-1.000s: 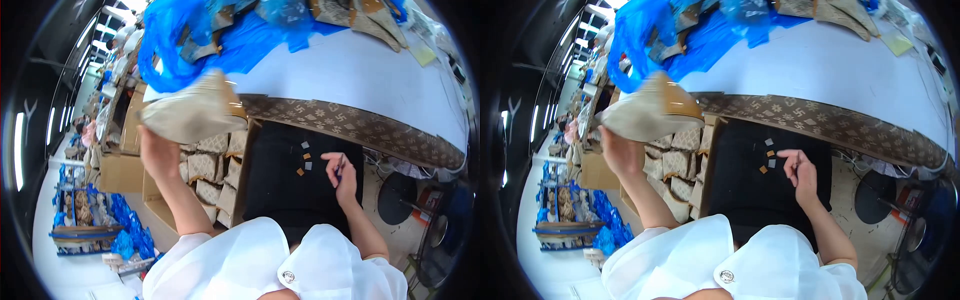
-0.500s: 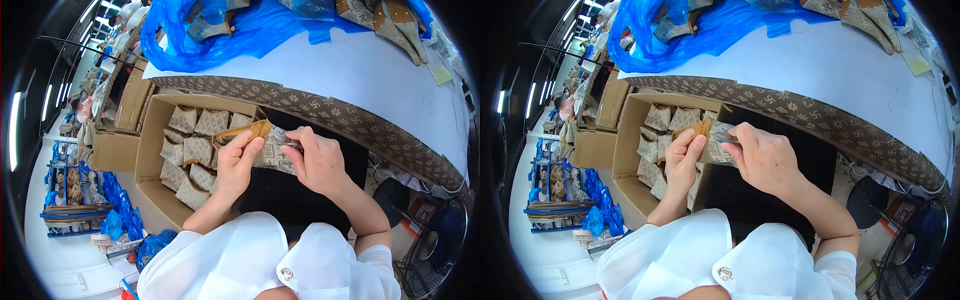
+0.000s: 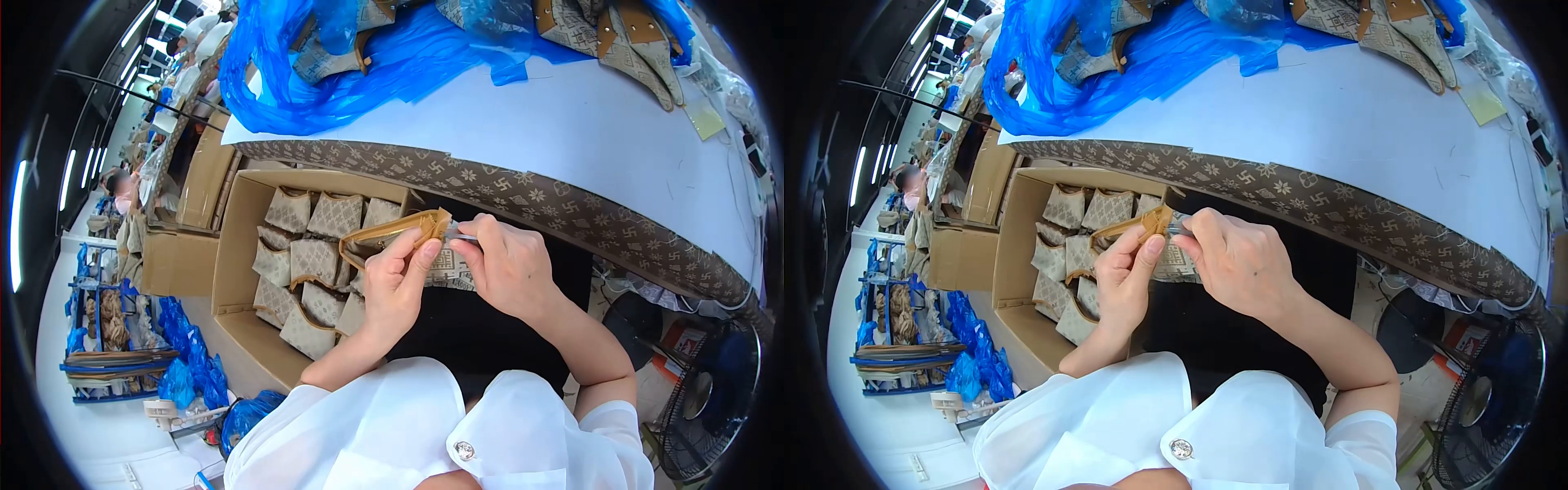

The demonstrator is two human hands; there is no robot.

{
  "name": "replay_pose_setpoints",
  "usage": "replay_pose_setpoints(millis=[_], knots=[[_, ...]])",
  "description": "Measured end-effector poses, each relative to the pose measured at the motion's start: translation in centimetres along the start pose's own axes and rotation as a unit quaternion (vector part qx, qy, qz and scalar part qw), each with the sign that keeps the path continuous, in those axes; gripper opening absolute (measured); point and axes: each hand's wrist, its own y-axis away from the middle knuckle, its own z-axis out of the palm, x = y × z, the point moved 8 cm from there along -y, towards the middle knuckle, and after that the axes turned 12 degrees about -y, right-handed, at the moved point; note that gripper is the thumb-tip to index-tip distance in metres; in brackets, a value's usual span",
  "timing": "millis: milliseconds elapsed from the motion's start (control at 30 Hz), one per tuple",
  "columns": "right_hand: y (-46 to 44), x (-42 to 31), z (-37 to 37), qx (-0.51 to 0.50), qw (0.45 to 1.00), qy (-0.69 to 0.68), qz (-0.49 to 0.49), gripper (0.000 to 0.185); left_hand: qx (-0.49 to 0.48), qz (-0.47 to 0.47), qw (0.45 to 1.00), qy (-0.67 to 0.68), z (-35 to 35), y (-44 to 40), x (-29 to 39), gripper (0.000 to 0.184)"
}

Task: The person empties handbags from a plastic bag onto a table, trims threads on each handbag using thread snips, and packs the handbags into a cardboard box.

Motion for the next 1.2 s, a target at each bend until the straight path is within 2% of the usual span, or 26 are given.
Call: replay_pose_setpoints(millis=[67,167,333,467,567,600,700,800,833,933,1133,1200], knots=[[-0.1,0.0,-0.2,-0.004,1.000,-0.008,0.019,0.021,0.008,0.011,1.000,-0.010,0.1,0.0,0.4,0.021],[-0.4,0.4,-0.3,-0.015,0.998,-0.030,0.054,0.021,0.000,0.035,0.995,-0.099,0.2,-0.1,1.6,0.020],[-0.5,1.3,-0.6,-0.047,0.989,-0.099,0.101,0.019,-0.033,0.025,0.996,-0.076,0.8,-0.1,1.8,0.021],[-0.4,1.8,-0.8,-0.061,0.982,-0.134,0.120,0.016,-0.033,0.054,0.995,-0.084,0.9,-0.1,2.0,0.022],[-0.1,2.4,-0.9,-0.078,0.980,-0.145,0.115,0.016,-0.067,0.026,0.997,-0.019,0.8,-0.3,1.4,0.025],[0.0,2.5,-1.2,-0.069,0.981,-0.154,0.097,0.017,-0.063,0.028,0.997,-0.018,0.2,-0.5,1.5,0.025],[-0.1,2.3,-1.9,-0.056,0.982,-0.172,0.057,0.019,-0.155,-0.054,0.986,0.034,-0.3,-0.8,1.0,0.028],[-0.4,0.9,-2.4,-0.078,0.991,-0.105,-0.029,0.025,-0.156,-0.055,0.982,0.092,-0.2,-1.3,2.0,0.030],[-0.5,0.9,-2.4,-0.079,0.991,-0.104,-0.029,0.025,-0.159,-0.055,0.978,0.120,-0.1,-1.4,2.2,0.031],[-0.9,0.0,-2.5,-0.073,0.992,-0.057,-0.083,0.027,-0.176,-0.043,0.979,0.089,-0.1,-1.4,2.3,0.030],[-1.7,-0.7,-2.5,-0.111,0.986,-0.023,-0.121,0.025,-0.200,-0.051,0.975,0.084,0.3,-1.3,2.4,0.027],[-2.0,-1.0,-2.5,-0.130,0.982,-0.007,-0.134,0.023,-0.211,-0.023,0.975,0.058,0.3,-1.6,2.7,0.026]])
